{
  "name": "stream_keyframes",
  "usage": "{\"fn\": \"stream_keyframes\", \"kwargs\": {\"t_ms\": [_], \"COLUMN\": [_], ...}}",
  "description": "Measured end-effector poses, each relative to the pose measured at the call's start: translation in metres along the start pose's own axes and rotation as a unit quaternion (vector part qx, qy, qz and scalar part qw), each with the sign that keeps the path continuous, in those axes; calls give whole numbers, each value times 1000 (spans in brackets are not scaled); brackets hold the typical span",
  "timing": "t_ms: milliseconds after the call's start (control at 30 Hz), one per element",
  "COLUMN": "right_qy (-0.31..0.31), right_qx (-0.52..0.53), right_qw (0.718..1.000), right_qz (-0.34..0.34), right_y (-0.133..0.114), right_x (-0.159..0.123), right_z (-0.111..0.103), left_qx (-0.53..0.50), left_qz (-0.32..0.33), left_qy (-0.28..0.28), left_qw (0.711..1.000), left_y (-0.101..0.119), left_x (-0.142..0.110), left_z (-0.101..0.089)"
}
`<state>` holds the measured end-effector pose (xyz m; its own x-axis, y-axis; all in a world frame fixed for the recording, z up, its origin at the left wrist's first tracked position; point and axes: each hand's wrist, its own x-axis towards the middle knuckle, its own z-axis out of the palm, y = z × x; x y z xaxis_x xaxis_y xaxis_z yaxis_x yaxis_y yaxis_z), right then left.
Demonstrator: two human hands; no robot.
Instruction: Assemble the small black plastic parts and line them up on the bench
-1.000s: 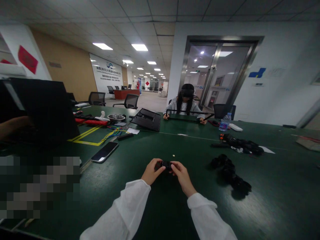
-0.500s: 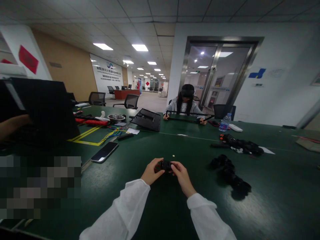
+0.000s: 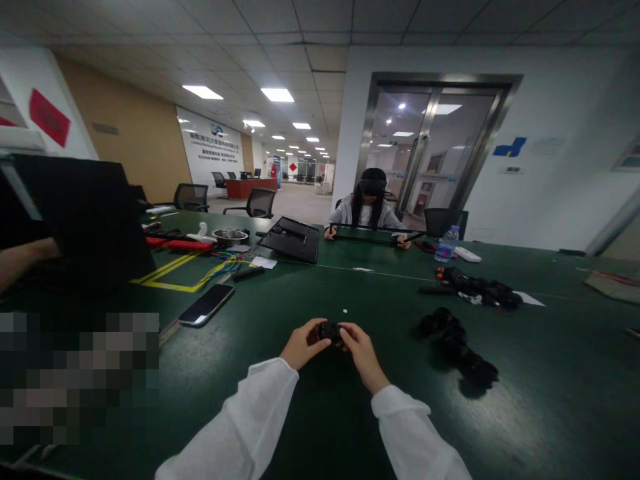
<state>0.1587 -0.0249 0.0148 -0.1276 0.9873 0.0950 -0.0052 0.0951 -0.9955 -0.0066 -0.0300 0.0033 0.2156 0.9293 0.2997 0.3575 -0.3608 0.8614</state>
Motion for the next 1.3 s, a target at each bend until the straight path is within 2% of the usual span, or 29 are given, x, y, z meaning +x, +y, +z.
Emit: {"fn": "stream_keyframes", "kwargs": {"t_ms": [167, 300, 500, 567, 967, 1167, 1300], "right_qy": [7, 4, -8, -9, 13, 11, 5], "right_qx": [8, 4, -7, -8, 6, 11, 8], "right_qw": [1000, 1000, 1000, 1000, 1000, 1000, 1000], "right_qz": [-3, 1, 12, 13, 16, 21, 18], "right_y": [7, 2, -7, -7, -6, -5, -3], "right_x": [4, 0, -5, -5, -3, -3, -2], "right_z": [-1, -2, 0, 0, -2, -2, -2], "left_qx": [-14, -4, 61, 61, 69, 83, 35], "left_qz": [27, -4, -43, -46, -8, -3, -2], "left_qy": [-8, -7, 47, 44, 8, 32, 61], "left_qw": [999, 1000, 996, 996, 998, 996, 997], "left_y": [0, 3, 0, -2, 0, 2, 4], "left_x": [-1, -1, 3, 4, 1, 1, 0], "left_z": [1, 1, 1, 1, 0, 0, 0]}}
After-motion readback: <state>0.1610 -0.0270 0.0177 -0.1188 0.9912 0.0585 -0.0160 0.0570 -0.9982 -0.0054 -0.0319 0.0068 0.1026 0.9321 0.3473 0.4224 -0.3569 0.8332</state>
